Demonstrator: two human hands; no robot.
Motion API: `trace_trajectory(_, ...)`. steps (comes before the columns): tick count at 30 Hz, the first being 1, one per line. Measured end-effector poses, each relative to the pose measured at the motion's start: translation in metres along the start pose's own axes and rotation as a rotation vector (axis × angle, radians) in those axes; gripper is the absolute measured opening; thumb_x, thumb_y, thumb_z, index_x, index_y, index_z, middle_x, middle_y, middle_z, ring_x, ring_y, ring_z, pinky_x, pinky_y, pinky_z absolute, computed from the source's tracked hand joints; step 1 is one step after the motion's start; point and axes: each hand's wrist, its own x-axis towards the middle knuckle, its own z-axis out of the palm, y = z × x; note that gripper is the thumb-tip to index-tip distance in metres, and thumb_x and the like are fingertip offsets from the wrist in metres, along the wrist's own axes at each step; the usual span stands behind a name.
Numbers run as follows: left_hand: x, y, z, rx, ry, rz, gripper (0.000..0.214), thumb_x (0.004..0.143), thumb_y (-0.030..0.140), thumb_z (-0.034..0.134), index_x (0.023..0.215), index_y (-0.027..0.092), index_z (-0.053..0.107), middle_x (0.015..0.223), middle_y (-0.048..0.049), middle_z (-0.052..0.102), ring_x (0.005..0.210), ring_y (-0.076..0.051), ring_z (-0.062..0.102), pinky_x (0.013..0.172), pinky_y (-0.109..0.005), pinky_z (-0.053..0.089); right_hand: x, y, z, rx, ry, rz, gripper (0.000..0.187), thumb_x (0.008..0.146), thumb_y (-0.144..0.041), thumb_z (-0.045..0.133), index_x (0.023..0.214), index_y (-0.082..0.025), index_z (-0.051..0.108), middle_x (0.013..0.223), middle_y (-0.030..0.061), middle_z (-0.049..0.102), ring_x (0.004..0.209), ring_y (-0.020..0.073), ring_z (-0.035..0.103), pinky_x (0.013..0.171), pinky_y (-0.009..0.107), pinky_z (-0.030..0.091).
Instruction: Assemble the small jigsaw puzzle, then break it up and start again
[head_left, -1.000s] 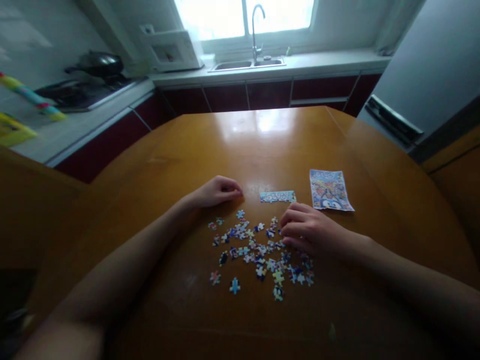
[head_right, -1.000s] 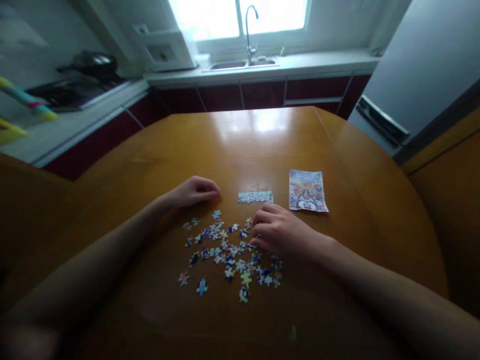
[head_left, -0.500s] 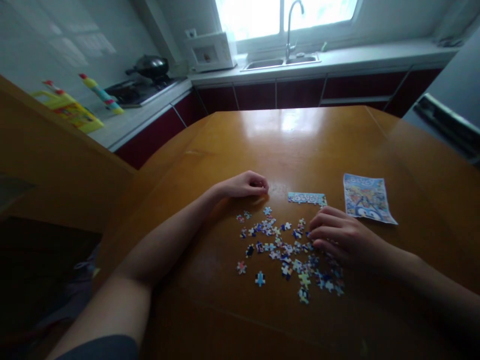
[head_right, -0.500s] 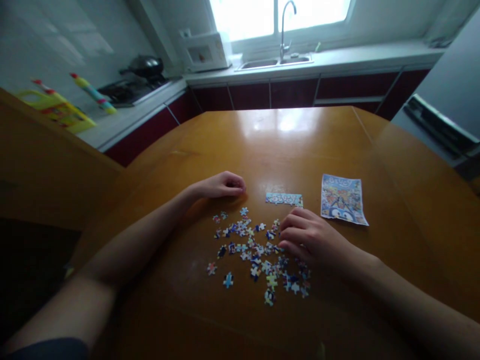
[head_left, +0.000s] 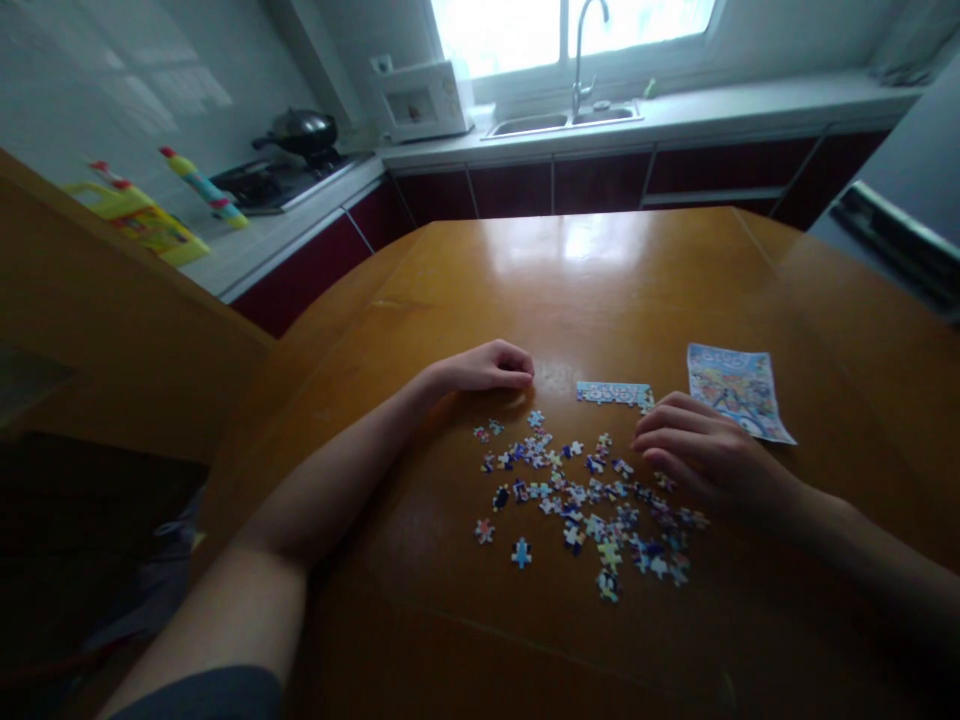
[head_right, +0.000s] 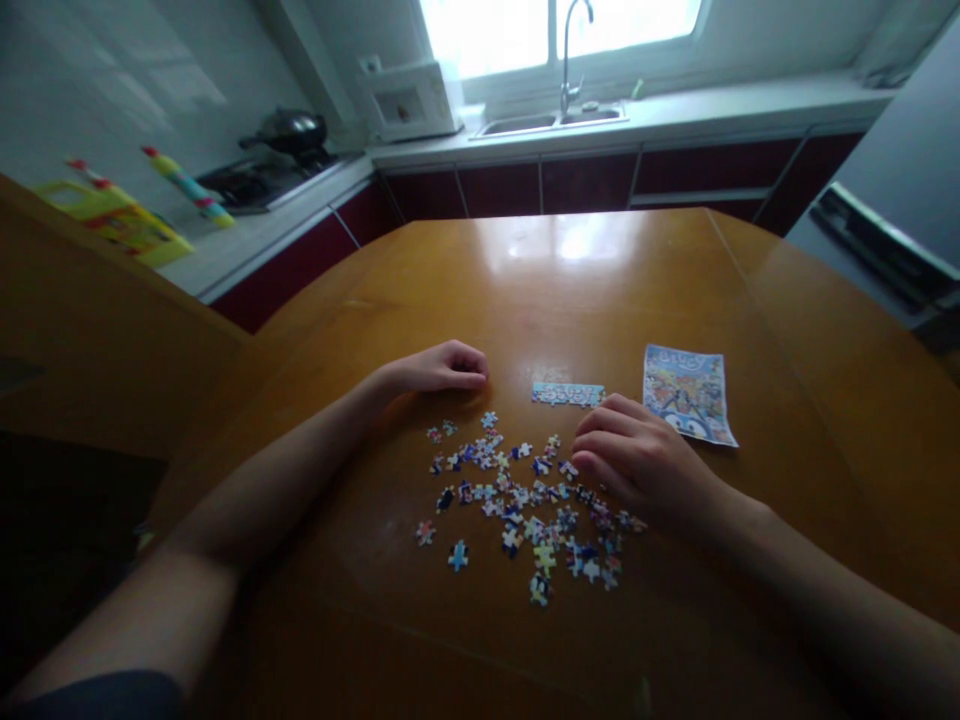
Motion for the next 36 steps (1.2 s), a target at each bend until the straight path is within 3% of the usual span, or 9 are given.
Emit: trace_trajectory(36,0.0029,-0.0017,-0.0005,0.003,0.029,-0.003,0.027,0.087,0.037,0.062,0.078,0.012,0.064,0.067,-0.0003,0.057,0.06,-0.008,0.048,0.056,-0.02,0.036,-0.0011,0.0021,-0.0011,-0.011,0.048,0.039,0.014,0.094,-0.02,0.054,0.088,-0.02,0.068,0.089,0.0065,0.066,0.086,0.0203,0.056,0.074,0.037,0.047)
